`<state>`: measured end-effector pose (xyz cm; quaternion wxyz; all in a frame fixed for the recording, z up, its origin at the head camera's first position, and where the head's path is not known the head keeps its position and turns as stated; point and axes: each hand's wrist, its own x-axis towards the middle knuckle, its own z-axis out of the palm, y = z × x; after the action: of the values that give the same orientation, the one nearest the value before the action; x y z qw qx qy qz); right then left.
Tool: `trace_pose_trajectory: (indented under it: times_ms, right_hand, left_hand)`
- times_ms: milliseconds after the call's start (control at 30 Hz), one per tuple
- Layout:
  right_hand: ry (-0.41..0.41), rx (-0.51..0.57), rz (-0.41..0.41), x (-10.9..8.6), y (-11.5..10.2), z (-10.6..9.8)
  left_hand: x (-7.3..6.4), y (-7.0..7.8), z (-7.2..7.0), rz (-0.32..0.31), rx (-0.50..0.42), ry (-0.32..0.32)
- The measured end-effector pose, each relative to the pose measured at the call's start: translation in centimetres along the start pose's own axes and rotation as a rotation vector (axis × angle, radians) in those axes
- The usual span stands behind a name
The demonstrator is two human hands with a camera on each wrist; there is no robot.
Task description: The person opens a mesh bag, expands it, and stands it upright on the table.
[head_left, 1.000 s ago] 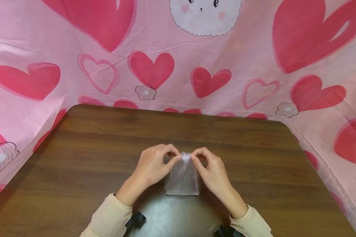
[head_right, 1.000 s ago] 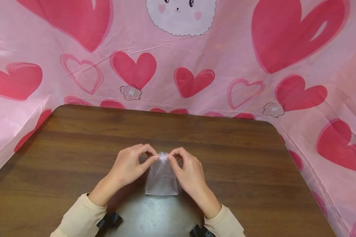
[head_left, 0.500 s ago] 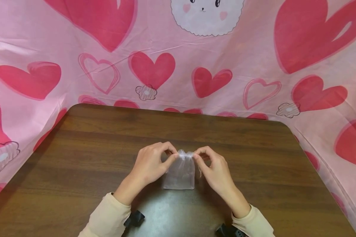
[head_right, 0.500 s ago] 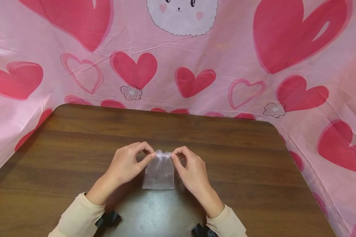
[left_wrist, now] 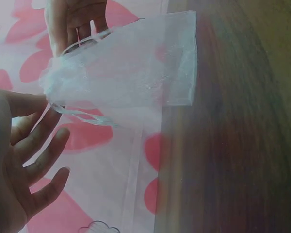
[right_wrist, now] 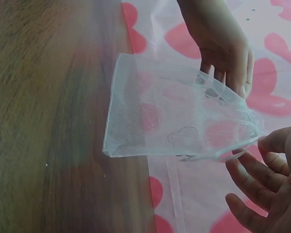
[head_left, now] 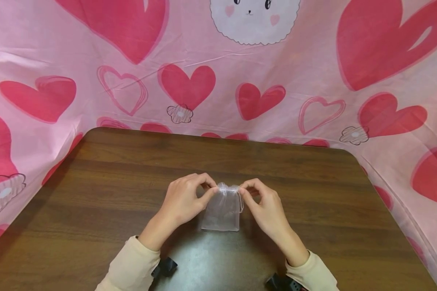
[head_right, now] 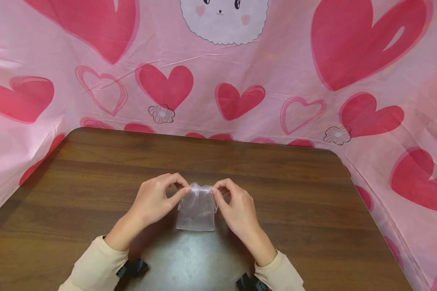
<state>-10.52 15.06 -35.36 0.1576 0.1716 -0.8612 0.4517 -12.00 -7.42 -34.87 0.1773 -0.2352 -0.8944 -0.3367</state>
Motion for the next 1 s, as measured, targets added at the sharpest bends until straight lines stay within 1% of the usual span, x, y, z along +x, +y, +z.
trace_pose_trajectory:
  times_ms: [133, 433, 600, 733, 1000]
  right_hand:
    - [0.017, -0.001, -0.005, 0.0, 0.1, -0.1]
    - [0.015, -0.01, 0.008, 0.1, 0.1, -0.4]
    - [0.019, -0.004, 0.002, 0.2, 0.1, -0.6]
    - [0.024, -0.007, -0.004, 0.2, 0.1, -0.8]
    - [0.007, -0.008, 0.007, 0.2, 0.1, -1.1]
  left_hand:
    - [0.0, -0.1, -0.1, -0.01, 0.01, 0.008]
    - [0.1, -0.2, -0.3, -0.015, 0.012, 0.009]
    - [0.0, -0.3, -0.5, -0.031, 0.017, 0.013]
    - [0.0, -0.3, -0.6, -0.031, 0.022, 0.015]
    - [0.0, -0.4, -0.8, -0.046, 0.028, 0.016]
